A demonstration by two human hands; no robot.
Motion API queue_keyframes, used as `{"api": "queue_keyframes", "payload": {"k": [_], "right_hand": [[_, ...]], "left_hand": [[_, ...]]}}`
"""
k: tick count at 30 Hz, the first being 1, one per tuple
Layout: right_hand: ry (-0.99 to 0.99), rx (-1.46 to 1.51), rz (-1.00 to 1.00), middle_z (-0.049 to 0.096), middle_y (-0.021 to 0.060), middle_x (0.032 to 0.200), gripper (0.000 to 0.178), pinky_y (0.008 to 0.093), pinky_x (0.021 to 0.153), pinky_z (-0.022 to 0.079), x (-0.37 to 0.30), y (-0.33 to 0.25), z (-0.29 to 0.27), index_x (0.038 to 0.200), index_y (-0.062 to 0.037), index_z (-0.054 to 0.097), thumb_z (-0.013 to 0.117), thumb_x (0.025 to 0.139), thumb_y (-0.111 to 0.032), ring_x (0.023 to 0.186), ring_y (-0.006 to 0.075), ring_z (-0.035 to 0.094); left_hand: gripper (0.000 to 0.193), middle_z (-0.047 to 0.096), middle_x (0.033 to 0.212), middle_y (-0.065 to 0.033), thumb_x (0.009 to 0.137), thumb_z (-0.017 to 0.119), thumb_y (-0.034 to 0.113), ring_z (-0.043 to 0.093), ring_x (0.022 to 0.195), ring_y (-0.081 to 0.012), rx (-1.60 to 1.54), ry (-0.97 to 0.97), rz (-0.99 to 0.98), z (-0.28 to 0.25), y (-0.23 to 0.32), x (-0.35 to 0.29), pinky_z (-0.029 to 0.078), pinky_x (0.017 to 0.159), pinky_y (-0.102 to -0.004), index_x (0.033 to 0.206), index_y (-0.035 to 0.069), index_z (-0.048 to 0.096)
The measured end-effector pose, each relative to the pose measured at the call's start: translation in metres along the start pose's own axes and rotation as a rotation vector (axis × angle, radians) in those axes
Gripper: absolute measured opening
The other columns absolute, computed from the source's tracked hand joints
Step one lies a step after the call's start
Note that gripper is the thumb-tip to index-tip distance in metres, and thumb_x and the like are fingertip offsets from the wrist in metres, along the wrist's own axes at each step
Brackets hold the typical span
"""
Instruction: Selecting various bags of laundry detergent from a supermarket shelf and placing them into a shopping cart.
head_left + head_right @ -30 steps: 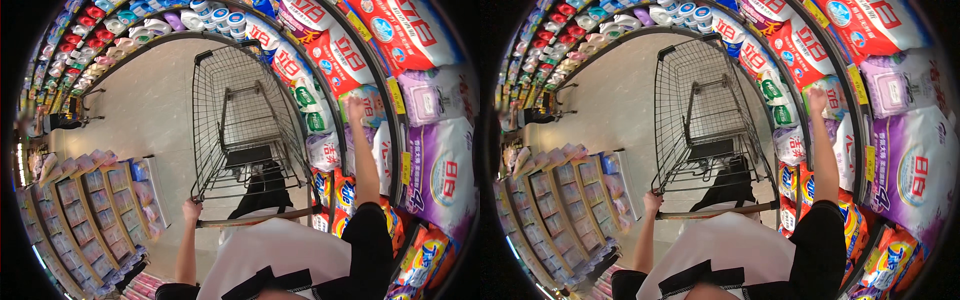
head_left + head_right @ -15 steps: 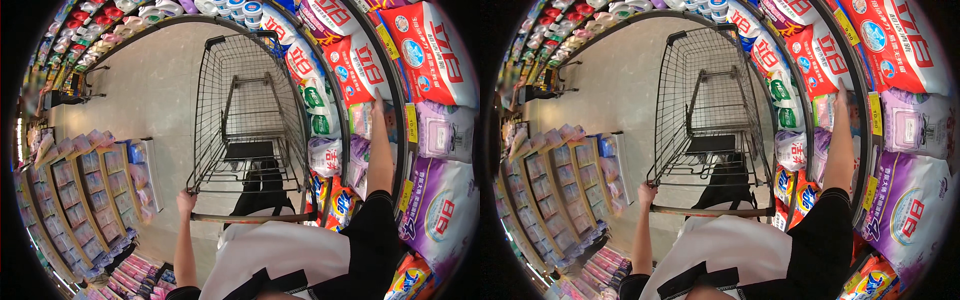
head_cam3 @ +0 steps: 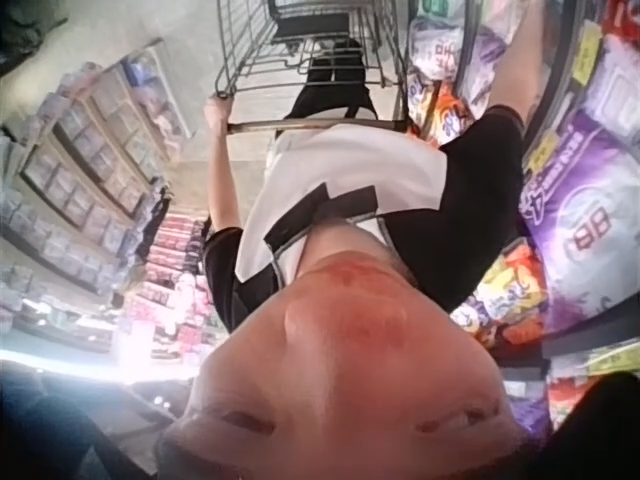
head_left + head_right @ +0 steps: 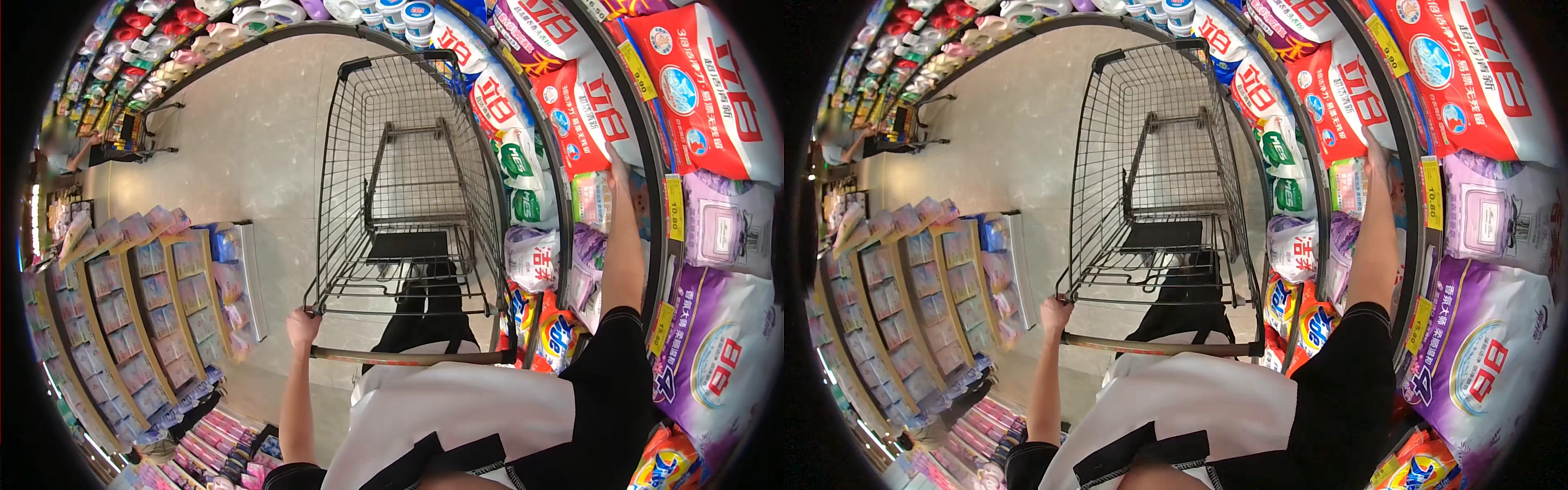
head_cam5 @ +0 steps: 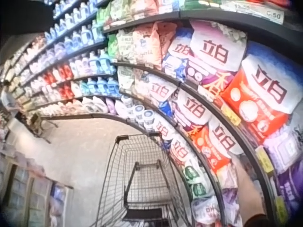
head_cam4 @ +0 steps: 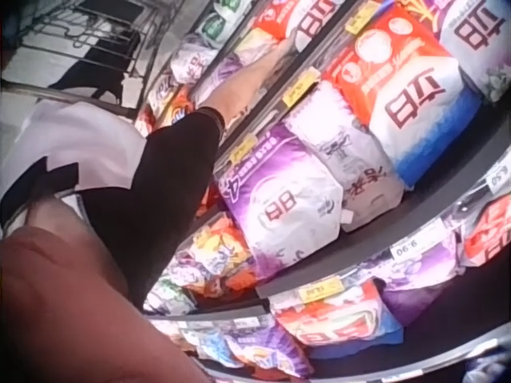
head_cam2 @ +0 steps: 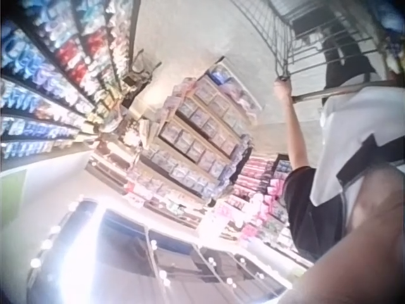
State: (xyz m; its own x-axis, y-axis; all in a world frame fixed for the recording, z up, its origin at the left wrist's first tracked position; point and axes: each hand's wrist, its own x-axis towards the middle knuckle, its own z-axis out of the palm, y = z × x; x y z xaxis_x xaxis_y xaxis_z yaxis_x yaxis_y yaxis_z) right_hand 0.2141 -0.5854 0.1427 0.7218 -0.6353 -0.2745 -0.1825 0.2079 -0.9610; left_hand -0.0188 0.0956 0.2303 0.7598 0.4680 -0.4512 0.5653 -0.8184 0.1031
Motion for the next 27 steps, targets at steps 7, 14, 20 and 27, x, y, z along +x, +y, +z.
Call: {"api": "queue_keyframes", "payload": {"k": [7,14,20,27], "right_hand": [[0.223,-0.058,-0.004,0.050,0.0122,0.106,0.055,0.0270,0.068,0.046,-0.016,-0.002,0.024,0.110,0.0058,0.042,0.068,0.066,-0.015,0.087,0.0187,0.053],[0.356,-0.421,-0.110,0.056,0.0133,0.096,0.049,0.0320,0.074,0.042,-0.041,-0.003,0.046,0.096,0.0029,0.054,0.067,0.064,-0.032,0.086,0.0228,0.055],[0.494,-0.747,-0.435,0.060,0.0168,0.077,0.038,0.0392,0.064,0.042,-0.124,-0.037,0.068,0.076,0.0006,0.061,0.066,0.062,-0.035,0.072,0.0315,0.058],[0.553,-0.758,-0.506,0.060,0.0163,0.077,0.037,0.0389,0.063,0.043,-0.187,-0.097,0.086,0.082,-0.0012,0.060,0.061,0.067,-0.035,0.071,0.0309,0.058]], "left_hand": [[0.024,0.060,0.072,-0.0125,0.059,0.063,0.019,0.058,0.071,-0.0268,0.011,-0.041,-0.061,0.003,-0.007,0.001,0.046,0.064,-0.0334,0.079,0.005,0.060],[0.022,0.060,0.074,-0.0125,0.060,0.061,0.018,0.058,0.072,-0.0282,0.004,-0.001,-0.022,0.000,-0.004,0.000,0.046,0.065,-0.0352,0.079,0.006,0.060],[0.020,0.060,0.074,-0.0134,0.061,0.059,0.016,0.057,0.074,-0.0287,-0.010,0.004,-0.025,-0.001,0.010,0.001,0.046,0.065,-0.0361,0.079,0.007,0.060],[0.020,0.059,0.073,-0.0151,0.061,0.057,0.015,0.057,0.074,-0.0295,-0.036,0.030,0.022,0.007,0.004,0.007,0.046,0.066,-0.0364,0.079,0.006,0.059]]}}
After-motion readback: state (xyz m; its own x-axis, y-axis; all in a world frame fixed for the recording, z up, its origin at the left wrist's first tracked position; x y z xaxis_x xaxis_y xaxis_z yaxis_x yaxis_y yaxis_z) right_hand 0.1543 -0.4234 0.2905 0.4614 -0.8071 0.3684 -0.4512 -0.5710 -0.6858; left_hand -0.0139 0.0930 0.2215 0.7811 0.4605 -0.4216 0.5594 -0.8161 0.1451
